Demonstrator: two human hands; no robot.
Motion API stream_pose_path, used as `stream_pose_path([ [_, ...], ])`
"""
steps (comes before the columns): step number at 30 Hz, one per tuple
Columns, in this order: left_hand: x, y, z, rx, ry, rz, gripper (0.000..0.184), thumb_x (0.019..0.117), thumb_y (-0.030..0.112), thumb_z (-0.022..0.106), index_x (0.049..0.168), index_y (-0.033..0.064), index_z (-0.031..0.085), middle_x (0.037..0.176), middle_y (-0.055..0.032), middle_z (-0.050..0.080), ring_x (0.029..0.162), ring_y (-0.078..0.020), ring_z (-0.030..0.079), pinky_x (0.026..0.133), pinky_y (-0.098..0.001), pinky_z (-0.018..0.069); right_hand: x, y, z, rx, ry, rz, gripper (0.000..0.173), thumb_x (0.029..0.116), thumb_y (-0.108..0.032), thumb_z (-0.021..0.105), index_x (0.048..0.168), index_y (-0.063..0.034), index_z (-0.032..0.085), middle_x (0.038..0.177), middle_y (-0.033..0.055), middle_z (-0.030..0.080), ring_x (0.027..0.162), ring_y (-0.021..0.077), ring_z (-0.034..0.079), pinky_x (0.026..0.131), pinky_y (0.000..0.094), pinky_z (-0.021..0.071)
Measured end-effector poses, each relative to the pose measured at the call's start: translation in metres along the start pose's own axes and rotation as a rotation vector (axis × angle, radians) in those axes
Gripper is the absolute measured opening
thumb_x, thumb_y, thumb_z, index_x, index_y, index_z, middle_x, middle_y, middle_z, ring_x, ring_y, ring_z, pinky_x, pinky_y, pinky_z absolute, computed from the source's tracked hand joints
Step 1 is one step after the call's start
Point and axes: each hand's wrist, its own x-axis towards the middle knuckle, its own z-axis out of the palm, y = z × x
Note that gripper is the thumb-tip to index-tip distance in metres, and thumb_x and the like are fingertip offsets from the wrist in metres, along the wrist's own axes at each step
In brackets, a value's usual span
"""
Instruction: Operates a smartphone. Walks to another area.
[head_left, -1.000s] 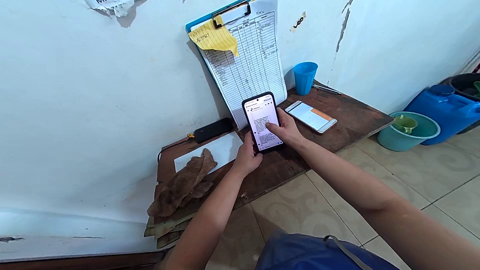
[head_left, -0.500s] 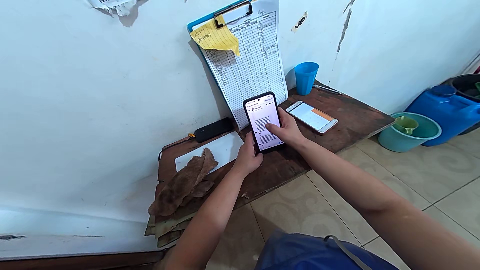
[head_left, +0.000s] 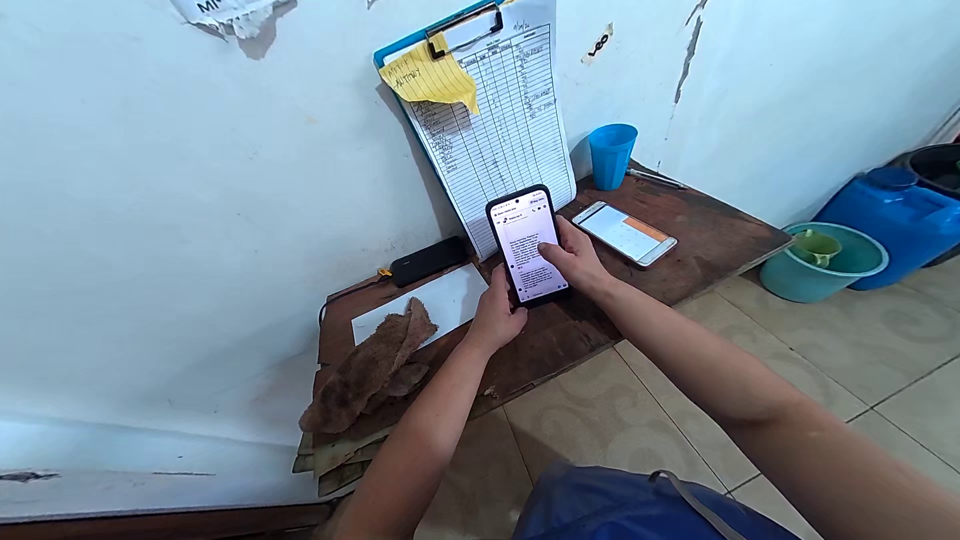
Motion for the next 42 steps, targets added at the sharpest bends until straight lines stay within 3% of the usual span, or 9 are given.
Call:
stream_pose_path([
  [7, 0.0009, -0.0033, 0.0008, -0.023, 0.001, 0.012, 0.075, 0.0831, -0.008, 0.058, 0.15, -0.0103, 0.026, 0.113, -0.0211, 0.065, 0.088, -0.0162, 0.067, 0.079, -0.0303, 0.0544, 0.0, 0.0019, -0.0004, -0.011, -0.003, -0.025, 0.032, 0.0954, -0.009, 0.045, 0.124, 0.0043, 0.054, 0.095, 0.0094, 0.067, 0.082, 0.0066, 0.066, 0.075, 0.0277, 0.0555],
  [14, 0.001, -0.0037, 0.001, -0.025, 0.0, 0.004, 0.075, 0.0834, -0.008, 0.058, 0.151, -0.0098, 0.025, 0.113, -0.0204, 0.065, 0.088, -0.015, 0.066, 0.079, -0.0289, 0.0539, -0.0002, 0.0002, 0.0018, 0.016, 0.002, 0.006, 0.045, 0.0846, -0.019, 0.068, 0.122, 0.0007, 0.054, 0.095, 0.0067, 0.07, 0.082, 0.0064, 0.07, 0.076, 0.0281, 0.0589],
  [19, 0.0005, -0.0037, 0.0008, -0.028, 0.001, 0.018, 0.075, 0.0829, -0.008, 0.058, 0.15, -0.0107, 0.025, 0.115, -0.0211, 0.065, 0.09, -0.0149, 0.067, 0.08, -0.0286, 0.0538, 0.0004, 0.0014, 0.0027, 0.01, 0.011, 0.008, 0.049, 0.082, -0.017, 0.073, 0.123, 0.0012, 0.055, 0.097, 0.0083, 0.071, 0.084, 0.0086, 0.071, 0.077, 0.0299, 0.0594],
  [42, 0.0008, -0.0035, 0.001, -0.02, 0.002, 0.017, 0.076, 0.083, -0.008, 0.059, 0.151, -0.01, 0.026, 0.113, -0.0203, 0.066, 0.085, -0.0148, 0.066, 0.077, -0.0292, 0.054, 0.0008, 0.002, 0.0026, -0.001, 0.016, 0.005, 0.045, 0.0852, -0.015, 0.071, 0.124, 0.0023, 0.054, 0.097, 0.009, 0.07, 0.084, 0.0083, 0.07, 0.078, 0.03, 0.0591],
])
